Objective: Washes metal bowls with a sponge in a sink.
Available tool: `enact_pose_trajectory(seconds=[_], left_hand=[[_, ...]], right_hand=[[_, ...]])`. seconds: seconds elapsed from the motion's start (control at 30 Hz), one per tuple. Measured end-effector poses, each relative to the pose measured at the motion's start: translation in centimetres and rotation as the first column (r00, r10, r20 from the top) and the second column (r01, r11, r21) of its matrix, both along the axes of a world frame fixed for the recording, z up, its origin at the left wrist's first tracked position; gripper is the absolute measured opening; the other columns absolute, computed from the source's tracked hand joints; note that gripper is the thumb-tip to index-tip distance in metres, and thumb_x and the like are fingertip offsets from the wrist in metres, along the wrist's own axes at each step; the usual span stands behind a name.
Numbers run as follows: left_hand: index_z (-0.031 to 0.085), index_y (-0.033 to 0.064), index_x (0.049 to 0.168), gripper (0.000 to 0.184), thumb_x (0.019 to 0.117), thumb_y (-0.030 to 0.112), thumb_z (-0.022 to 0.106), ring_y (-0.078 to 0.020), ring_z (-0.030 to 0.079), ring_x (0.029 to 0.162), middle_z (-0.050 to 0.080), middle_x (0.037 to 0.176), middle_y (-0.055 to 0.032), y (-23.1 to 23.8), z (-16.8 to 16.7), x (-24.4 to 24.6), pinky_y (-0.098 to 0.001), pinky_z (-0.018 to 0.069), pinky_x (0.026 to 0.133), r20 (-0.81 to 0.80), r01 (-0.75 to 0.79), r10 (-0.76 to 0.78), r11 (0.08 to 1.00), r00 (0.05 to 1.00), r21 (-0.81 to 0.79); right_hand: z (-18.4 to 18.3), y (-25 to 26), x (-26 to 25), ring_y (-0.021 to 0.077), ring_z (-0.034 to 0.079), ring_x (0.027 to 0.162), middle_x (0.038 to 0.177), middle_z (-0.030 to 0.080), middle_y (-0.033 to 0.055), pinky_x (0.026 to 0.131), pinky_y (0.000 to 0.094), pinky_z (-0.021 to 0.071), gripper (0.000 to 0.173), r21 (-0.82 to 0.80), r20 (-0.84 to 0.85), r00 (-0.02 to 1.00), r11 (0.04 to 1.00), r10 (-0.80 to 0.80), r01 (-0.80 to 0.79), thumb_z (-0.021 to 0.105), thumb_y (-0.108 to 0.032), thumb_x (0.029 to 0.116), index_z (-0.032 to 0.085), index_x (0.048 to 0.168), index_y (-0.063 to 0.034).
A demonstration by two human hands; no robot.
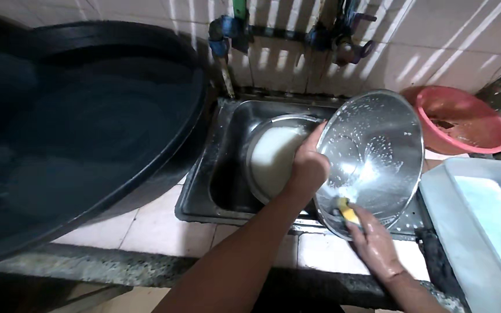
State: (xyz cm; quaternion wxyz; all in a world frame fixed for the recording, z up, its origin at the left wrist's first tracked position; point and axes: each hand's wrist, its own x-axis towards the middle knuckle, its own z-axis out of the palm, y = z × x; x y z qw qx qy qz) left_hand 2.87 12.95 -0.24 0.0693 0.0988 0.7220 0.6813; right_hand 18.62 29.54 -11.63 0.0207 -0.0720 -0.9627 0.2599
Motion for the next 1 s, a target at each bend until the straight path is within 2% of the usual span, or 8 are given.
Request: enact_pose_trajectory(seconds=[0.1,0.27,0.37,0.5,0.63,0.8,0.9,1.0], left_hand=[[0.047,0.0111,0.153,0.073,0.0870,-0.019,0.049,-0.0098,0.057,0.130,0.058,0.147,-0.0074,0.4,0.2,0.2,-0.0310,0.0479,0.109,0.084,-0.017,0.015,1.000,0.996,0.018],[0.049,0.0043,0.150,0.067,0.0874,-0.018,0.047,-0.0083,0.058,0.128,0.059,0.143,-0.0104,1.0,0.4,0.5,-0.0275,0.0479,0.108,0.056,-0.052,0.046,0.993,0.997,0.109],[0.048,0.0066,0.150,0.061,0.0938,-0.019,0.043,-0.0090,0.054,0.131,0.056,0.145,-0.0090,1.4,2.1,0.3,-0.0270,0.0450,0.109,0.207,-0.089,0.064,0.990,0.976,0.112],[0.040,0.0185,0.159,0.080,0.0888,-0.018,0.055,-0.0190,0.051,0.139,0.051,0.153,-0.0075,1.0,3.0,-1.5,-0.0422,0.0435,0.114,0.204,0.077,-0.025,0.964,0.979,-0.255],[0.029,0.0175,0.162,0.081,0.0914,-0.010,0.058,-0.0223,0.045,0.143,0.042,0.160,-0.0102,1.8,2.5,-1.1,-0.0456,0.0407,0.115,0.193,0.134,-0.089,0.963,0.977,-0.236],[0.029,0.0204,0.163,0.081,0.0904,-0.009,0.049,-0.0230,0.051,0.138,0.038,0.164,-0.0049,1.4,-0.4,3.4,-0.0495,0.0482,0.105,0.095,-0.067,0.088,0.975,0.992,-0.212],[0.033,0.0151,0.161,0.078,0.0909,-0.013,0.051,-0.0182,0.050,0.139,0.045,0.159,-0.0082,0.8,1.0,1.6,-0.0406,0.0434,0.113,0.112,-0.023,0.051,0.972,0.992,-0.234],[0.033,0.0209,0.161,0.081,0.0915,-0.015,0.055,-0.0213,0.050,0.140,0.047,0.157,-0.0080,0.9,3.6,-1.4,-0.0454,0.0430,0.114,0.239,0.104,-0.034,0.952,0.970,-0.288]], right_hand=[[0.7,-0.1,-0.6,0.0355,0.062,0.127,0.137,0.065,0.0161,0.108,0.0566,0.0477,0.047,0.068,0.126,0.992,0.998,-0.019,0.011,0.051,-0.032,0.1025,0.060,0.142,-0.0083],[5.6,-9.0,-4.3,0.0175,0.060,0.127,0.138,0.061,0.0134,0.109,0.0410,0.0478,0.058,-0.545,-0.062,0.982,0.830,-0.180,0.118,0.048,-0.038,0.1044,0.042,0.152,-0.0070],[4.4,-6.7,-2.5,0.0287,0.066,0.119,0.137,0.061,0.0203,0.101,0.0475,0.0547,0.071,-0.233,-0.059,0.998,0.972,-0.031,0.017,0.067,-0.033,0.0934,0.041,0.152,-0.0005],[1.7,0.4,0.0,0.0394,0.063,0.123,0.138,0.063,0.0181,0.101,0.0574,0.0527,0.072,0.239,0.182,0.979,0.962,0.093,-0.135,0.084,-0.023,0.0759,0.059,0.143,-0.0123],[5.9,-3.2,-1.7,0.0359,0.064,0.122,0.142,0.060,0.0170,0.101,0.0556,0.0525,0.070,0.065,0.312,0.950,0.998,-0.012,-0.009,0.076,-0.024,0.0857,0.051,0.150,-0.0115],[8.5,-7.5,-5.8,0.0306,0.069,0.105,0.118,0.070,0.0141,0.090,0.0583,0.0550,0.070,-0.345,0.265,0.954,0.910,-0.143,0.232,0.077,-0.022,0.0865,0.046,0.149,-0.0186],[5.6,-4.7,-2.3,0.0326,0.064,0.122,0.139,0.062,0.0162,0.103,0.0548,0.0513,0.074,-0.114,0.235,0.971,0.990,-0.050,0.078,0.077,-0.017,0.0842,0.047,0.152,-0.0095],[1.4,0.2,0.3,0.0380,0.064,0.124,0.137,0.065,0.0172,0.101,0.0575,0.0534,0.068,0.168,0.075,0.992,0.980,0.098,-0.110,0.082,-0.019,0.0753,0.062,0.140,-0.0100]])
